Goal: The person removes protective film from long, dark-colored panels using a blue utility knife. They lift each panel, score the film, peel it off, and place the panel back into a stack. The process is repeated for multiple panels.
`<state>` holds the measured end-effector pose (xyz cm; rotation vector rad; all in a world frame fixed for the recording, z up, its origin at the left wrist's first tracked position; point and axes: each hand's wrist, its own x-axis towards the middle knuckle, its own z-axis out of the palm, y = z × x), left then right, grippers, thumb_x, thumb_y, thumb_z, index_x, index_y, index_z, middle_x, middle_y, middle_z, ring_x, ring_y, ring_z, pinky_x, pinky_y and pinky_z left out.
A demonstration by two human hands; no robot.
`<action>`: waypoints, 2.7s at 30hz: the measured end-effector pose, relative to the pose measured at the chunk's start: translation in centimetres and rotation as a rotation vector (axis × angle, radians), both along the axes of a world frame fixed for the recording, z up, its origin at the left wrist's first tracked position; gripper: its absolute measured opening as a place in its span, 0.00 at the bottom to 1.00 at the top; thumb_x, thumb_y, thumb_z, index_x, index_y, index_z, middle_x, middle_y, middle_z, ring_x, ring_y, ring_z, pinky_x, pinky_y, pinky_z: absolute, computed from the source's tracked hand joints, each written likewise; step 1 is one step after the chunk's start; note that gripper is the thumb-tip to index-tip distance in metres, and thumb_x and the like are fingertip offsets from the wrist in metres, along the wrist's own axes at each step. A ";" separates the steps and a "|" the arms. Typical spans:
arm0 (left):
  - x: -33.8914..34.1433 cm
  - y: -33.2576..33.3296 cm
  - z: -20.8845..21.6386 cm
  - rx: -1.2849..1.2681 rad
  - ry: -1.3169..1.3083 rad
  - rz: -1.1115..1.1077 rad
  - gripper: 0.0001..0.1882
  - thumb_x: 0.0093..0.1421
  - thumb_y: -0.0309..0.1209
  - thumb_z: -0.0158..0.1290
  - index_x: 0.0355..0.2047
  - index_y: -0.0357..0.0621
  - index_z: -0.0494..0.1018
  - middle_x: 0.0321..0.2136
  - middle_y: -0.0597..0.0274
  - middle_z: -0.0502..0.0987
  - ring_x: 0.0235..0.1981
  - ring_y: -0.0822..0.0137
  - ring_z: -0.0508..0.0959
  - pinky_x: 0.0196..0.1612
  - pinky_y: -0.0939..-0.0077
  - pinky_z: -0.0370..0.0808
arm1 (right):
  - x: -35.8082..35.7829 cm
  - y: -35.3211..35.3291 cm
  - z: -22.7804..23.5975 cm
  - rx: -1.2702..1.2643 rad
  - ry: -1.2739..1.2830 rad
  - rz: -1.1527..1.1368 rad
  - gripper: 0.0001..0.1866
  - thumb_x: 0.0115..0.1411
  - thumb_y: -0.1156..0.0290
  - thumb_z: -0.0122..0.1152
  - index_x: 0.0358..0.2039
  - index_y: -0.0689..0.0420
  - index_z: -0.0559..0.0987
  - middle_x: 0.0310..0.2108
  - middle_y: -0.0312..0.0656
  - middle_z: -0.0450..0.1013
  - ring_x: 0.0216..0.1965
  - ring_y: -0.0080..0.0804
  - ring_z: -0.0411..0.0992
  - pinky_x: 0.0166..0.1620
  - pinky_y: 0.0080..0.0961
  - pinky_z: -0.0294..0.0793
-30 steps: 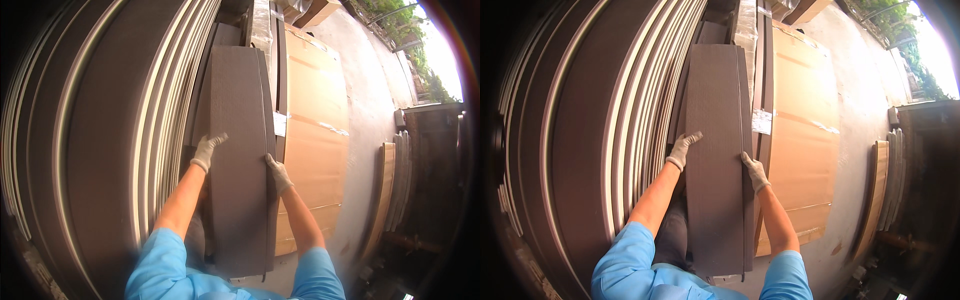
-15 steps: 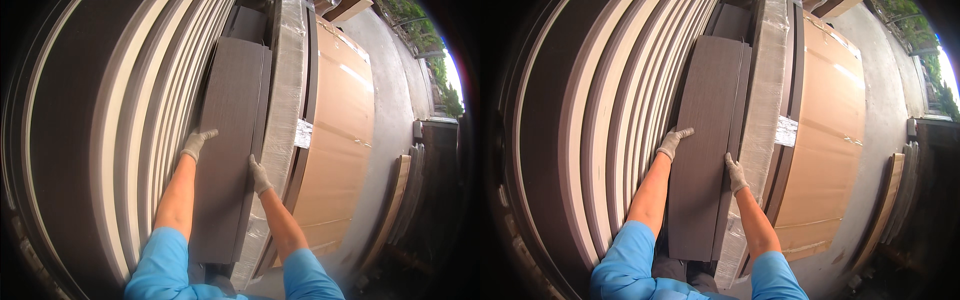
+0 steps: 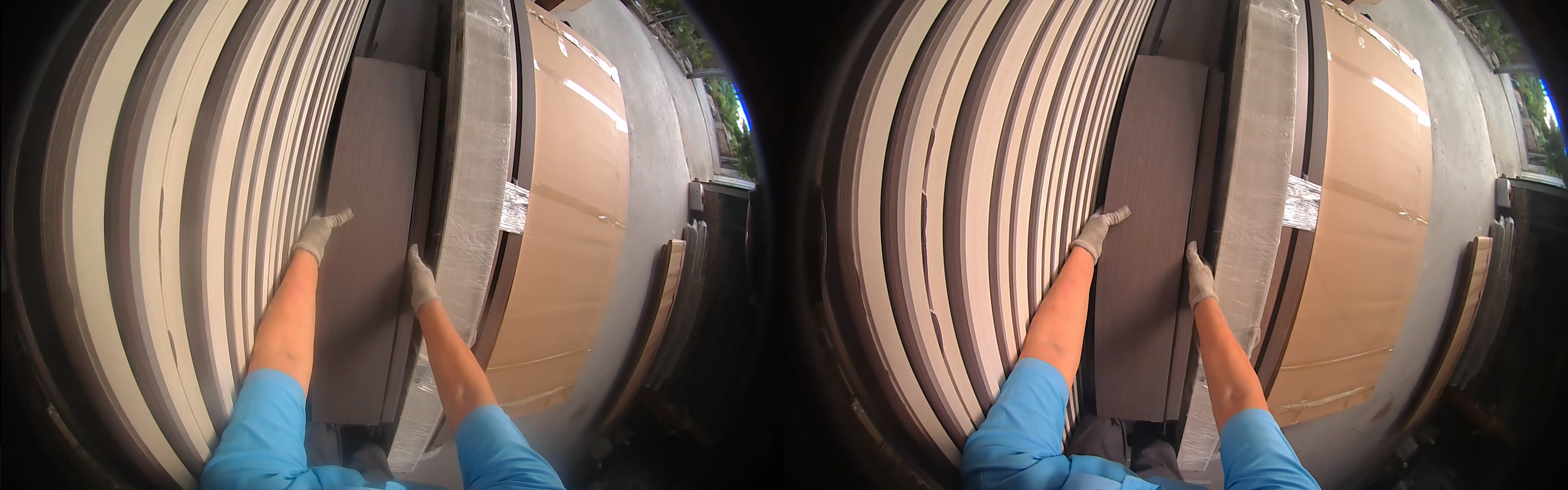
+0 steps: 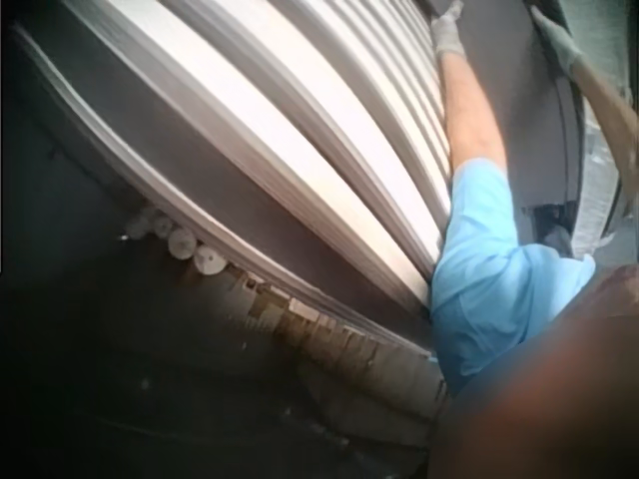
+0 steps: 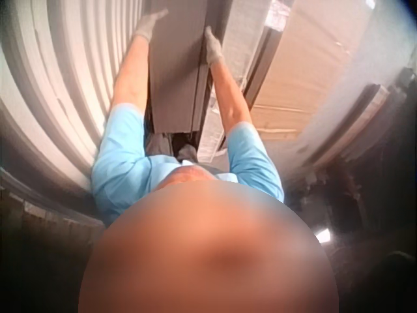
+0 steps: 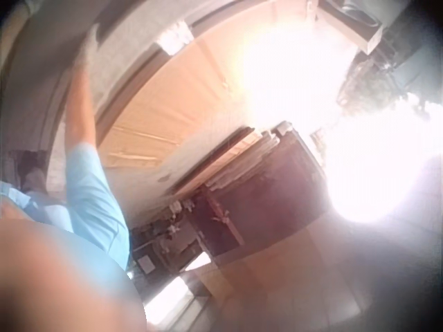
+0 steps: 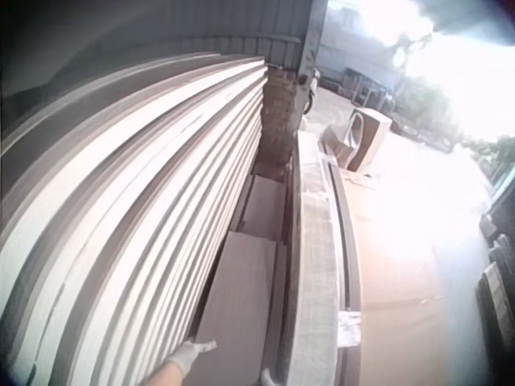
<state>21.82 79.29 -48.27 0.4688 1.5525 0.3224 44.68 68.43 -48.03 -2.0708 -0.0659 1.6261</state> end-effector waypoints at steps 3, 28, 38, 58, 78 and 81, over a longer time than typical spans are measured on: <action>0.2 0.7 -0.5 -0.003 0.059 -0.009 0.56 0.51 0.51 0.67 0.69 0.32 0.51 0.67 0.40 0.59 0.70 0.48 0.56 0.71 0.53 0.49 | -0.1 0.5 -0.9 0.013 0.008 -0.038 0.47 0.61 0.35 0.57 0.63 0.68 0.67 0.63 0.51 0.66 0.65 0.43 0.62 0.67 0.36 0.58; -1.0 -34.5 1.8 -0.468 0.464 0.901 0.35 0.58 0.41 0.66 0.58 0.32 0.65 0.60 0.46 0.65 0.60 0.58 0.67 0.61 0.66 0.66 | -0.1 4.8 -3.5 -0.039 -0.095 0.207 0.48 0.64 0.33 0.46 0.67 0.65 0.62 0.70 0.53 0.55 0.73 0.48 0.49 0.72 0.42 0.47; -1.1 -40.7 0.0 -0.456 -0.132 1.325 0.34 0.55 0.47 0.67 0.57 0.46 0.71 0.57 0.66 0.73 0.59 0.61 0.70 0.64 0.66 0.64 | 0.4 4.6 -5.2 -0.059 -0.113 0.196 0.47 0.65 0.34 0.47 0.68 0.64 0.60 0.70 0.53 0.55 0.73 0.47 0.49 0.73 0.42 0.47; 1.7 -29.3 -3.6 -0.116 -0.555 1.466 0.33 0.61 0.53 0.58 0.58 0.44 0.70 0.56 0.61 0.73 0.59 0.56 0.71 0.65 0.53 0.66 | 0.4 12.1 -2.5 0.186 -0.116 0.306 0.51 0.64 0.32 0.45 0.73 0.58 0.47 0.73 0.52 0.45 0.75 0.47 0.39 0.74 0.40 0.43; 5.1 -10.1 -2.0 -0.103 -0.505 1.270 0.40 0.62 0.60 0.52 0.63 0.44 0.64 0.63 0.55 0.66 0.63 0.50 0.66 0.66 0.48 0.63 | 0.5 7.2 -0.4 0.324 -0.215 0.505 0.50 0.63 0.39 0.56 0.73 0.57 0.48 0.69 0.60 0.54 0.71 0.54 0.52 0.71 0.41 0.54; 5.1 -9.7 -3.0 -0.063 -0.561 1.208 0.39 0.64 0.61 0.49 0.63 0.44 0.64 0.63 0.56 0.66 0.63 0.51 0.66 0.67 0.49 0.62 | 0.1 2.7 0.3 0.439 -0.270 0.495 0.43 0.65 0.45 0.57 0.70 0.61 0.57 0.65 0.63 0.60 0.67 0.54 0.61 0.67 0.41 0.61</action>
